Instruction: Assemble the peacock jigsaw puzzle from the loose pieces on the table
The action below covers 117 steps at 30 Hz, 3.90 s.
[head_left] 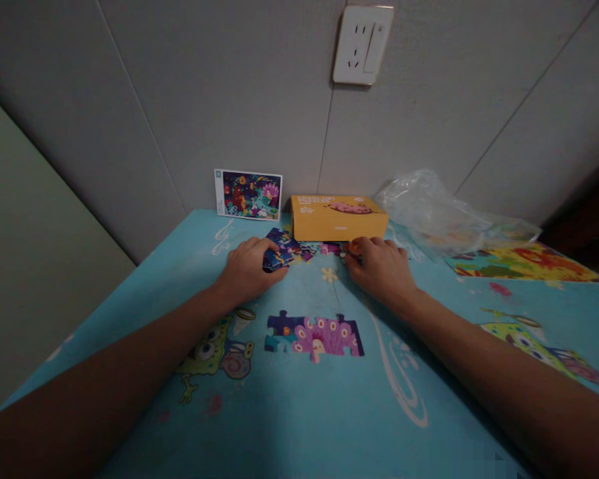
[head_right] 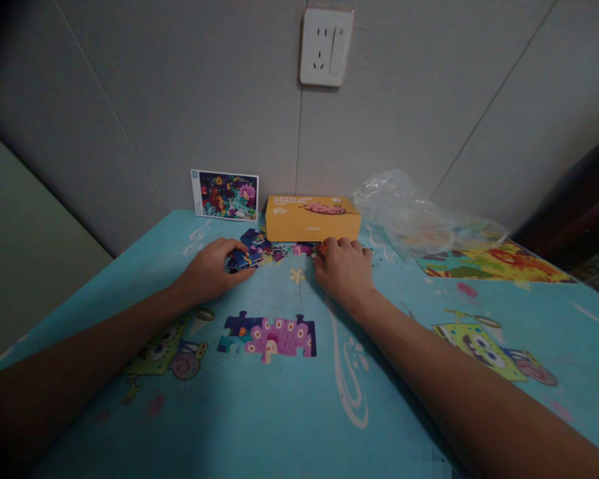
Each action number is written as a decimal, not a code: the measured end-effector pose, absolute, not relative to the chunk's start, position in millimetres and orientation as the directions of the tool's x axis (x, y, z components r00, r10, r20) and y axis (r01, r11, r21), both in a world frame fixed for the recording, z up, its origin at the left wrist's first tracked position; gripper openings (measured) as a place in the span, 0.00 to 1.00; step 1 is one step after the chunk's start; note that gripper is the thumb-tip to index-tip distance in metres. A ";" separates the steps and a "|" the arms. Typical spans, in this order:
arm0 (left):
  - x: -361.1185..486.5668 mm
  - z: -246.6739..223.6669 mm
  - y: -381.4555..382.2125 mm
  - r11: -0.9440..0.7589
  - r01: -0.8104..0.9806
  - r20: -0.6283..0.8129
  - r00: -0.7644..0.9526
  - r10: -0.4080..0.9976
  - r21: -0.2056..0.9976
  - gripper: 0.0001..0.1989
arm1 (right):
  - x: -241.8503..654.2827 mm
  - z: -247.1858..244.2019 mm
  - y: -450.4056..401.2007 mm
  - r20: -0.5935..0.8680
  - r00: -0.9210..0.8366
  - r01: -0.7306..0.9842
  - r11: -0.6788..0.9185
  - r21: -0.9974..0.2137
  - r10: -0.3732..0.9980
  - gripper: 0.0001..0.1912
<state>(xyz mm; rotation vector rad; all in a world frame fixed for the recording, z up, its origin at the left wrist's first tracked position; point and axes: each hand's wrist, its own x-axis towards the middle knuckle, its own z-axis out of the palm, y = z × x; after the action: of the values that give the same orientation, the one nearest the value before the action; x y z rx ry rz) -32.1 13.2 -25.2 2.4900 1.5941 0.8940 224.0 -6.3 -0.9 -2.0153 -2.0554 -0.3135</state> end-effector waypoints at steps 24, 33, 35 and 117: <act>-26.0 -14.2 3.5 -0.644 0.717 0.649 0.361 0.670 0.266 0.21 | 216.8 0.9 -14.1 0.486 -0.623 0.554 0.784 -0.280 0.613 0.25; -21.9 -12.9 -0.5 -0.792 0.552 0.634 0.521 0.572 0.261 0.14 | 216.2 -3.2 -13.8 0.514 -0.671 0.472 0.842 -0.260 0.535 0.26; -22.3 -12.6 -0.2 -0.788 0.554 0.629 0.519 0.579 0.269 0.14 | 215.1 -2.4 -14.2 0.516 -0.669 0.476 0.841 -0.256 0.536 0.26; -24.8 -17.4 -1.1 -0.743 0.634 0.515 0.572 0.638 0.216 0.15 | 240.1 -8.5 3.4 0.477 -0.133 0.975 0.201 -0.096 0.869 0.14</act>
<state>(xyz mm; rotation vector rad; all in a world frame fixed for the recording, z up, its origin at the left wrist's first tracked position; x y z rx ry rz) -24.8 -1.1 -17.4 2.7783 1.1240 0.9158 240.1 3.4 -8.5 -1.7154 -2.0542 -0.3312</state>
